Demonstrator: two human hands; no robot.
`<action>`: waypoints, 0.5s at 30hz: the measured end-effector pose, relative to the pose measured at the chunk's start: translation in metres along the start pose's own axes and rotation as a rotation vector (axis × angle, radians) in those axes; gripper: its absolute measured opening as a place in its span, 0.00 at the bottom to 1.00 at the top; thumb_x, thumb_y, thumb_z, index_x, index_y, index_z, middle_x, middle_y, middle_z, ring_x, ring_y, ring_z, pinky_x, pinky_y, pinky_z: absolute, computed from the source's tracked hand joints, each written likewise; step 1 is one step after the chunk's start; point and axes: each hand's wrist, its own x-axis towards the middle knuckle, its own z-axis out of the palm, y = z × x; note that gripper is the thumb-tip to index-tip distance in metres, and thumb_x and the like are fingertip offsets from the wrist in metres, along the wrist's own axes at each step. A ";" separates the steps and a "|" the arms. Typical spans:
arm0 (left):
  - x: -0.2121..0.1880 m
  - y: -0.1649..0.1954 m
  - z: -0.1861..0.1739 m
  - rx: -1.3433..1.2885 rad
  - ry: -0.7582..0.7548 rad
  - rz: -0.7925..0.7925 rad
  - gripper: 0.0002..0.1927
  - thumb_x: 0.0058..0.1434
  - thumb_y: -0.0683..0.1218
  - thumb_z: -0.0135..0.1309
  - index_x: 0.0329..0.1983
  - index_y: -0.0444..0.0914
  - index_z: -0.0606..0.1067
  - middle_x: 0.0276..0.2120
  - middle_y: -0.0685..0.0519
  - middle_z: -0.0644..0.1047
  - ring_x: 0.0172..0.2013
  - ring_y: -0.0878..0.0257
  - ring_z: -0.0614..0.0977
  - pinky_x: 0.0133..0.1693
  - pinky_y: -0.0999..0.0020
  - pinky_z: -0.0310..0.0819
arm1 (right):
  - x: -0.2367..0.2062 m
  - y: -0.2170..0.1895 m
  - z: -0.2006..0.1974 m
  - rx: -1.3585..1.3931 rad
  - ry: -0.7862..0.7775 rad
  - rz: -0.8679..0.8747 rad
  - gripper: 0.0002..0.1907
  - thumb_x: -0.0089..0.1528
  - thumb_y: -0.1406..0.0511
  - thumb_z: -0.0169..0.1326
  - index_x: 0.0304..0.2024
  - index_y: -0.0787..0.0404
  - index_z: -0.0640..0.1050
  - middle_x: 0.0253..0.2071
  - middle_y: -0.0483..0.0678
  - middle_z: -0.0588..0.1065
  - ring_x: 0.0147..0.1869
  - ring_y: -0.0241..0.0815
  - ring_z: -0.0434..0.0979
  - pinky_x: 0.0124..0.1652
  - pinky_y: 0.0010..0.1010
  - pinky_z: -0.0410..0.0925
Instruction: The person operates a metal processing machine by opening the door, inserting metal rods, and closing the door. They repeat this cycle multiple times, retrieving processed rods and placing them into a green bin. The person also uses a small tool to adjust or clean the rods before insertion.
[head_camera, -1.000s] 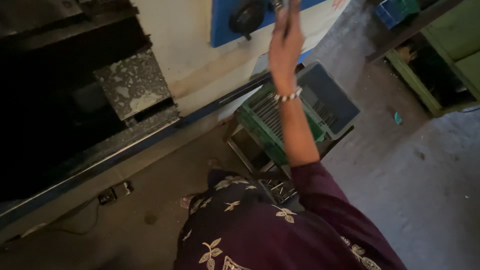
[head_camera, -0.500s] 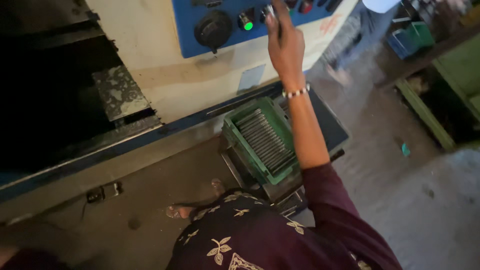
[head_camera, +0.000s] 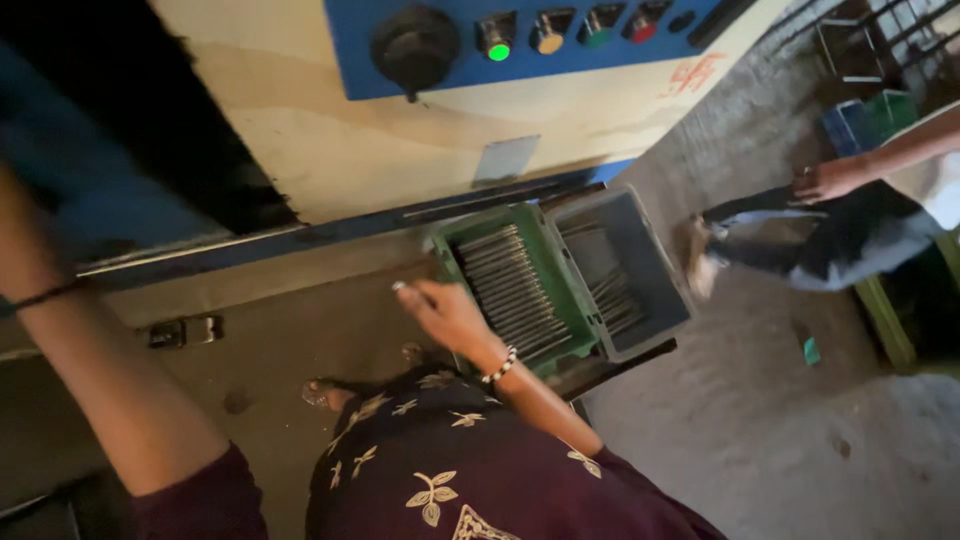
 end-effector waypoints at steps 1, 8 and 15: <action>-0.001 0.002 0.008 0.003 0.003 0.001 0.09 0.76 0.43 0.52 0.48 0.30 0.73 0.37 0.46 0.78 0.37 0.60 0.78 0.40 0.62 0.75 | -0.007 0.004 0.004 -0.013 -0.022 -0.041 0.25 0.70 0.52 0.52 0.29 0.66 0.75 0.21 0.59 0.69 0.23 0.48 0.61 0.26 0.41 0.63; -0.044 0.024 0.056 -0.039 0.071 0.019 0.11 0.77 0.45 0.52 0.48 0.30 0.73 0.37 0.46 0.78 0.38 0.60 0.78 0.41 0.61 0.76 | -0.030 0.023 0.009 -0.077 -0.127 -0.063 0.28 0.69 0.48 0.50 0.26 0.63 0.73 0.18 0.57 0.68 0.21 0.55 0.66 0.26 0.42 0.62; -0.141 0.046 0.056 -0.326 -0.002 -0.080 0.06 0.82 0.41 0.56 0.50 0.31 0.77 0.43 0.46 0.82 0.43 0.58 0.83 0.46 0.60 0.79 | -0.089 0.044 0.008 -0.064 -0.082 0.096 0.22 0.67 0.48 0.50 0.30 0.57 0.79 0.18 0.54 0.71 0.19 0.53 0.70 0.25 0.42 0.62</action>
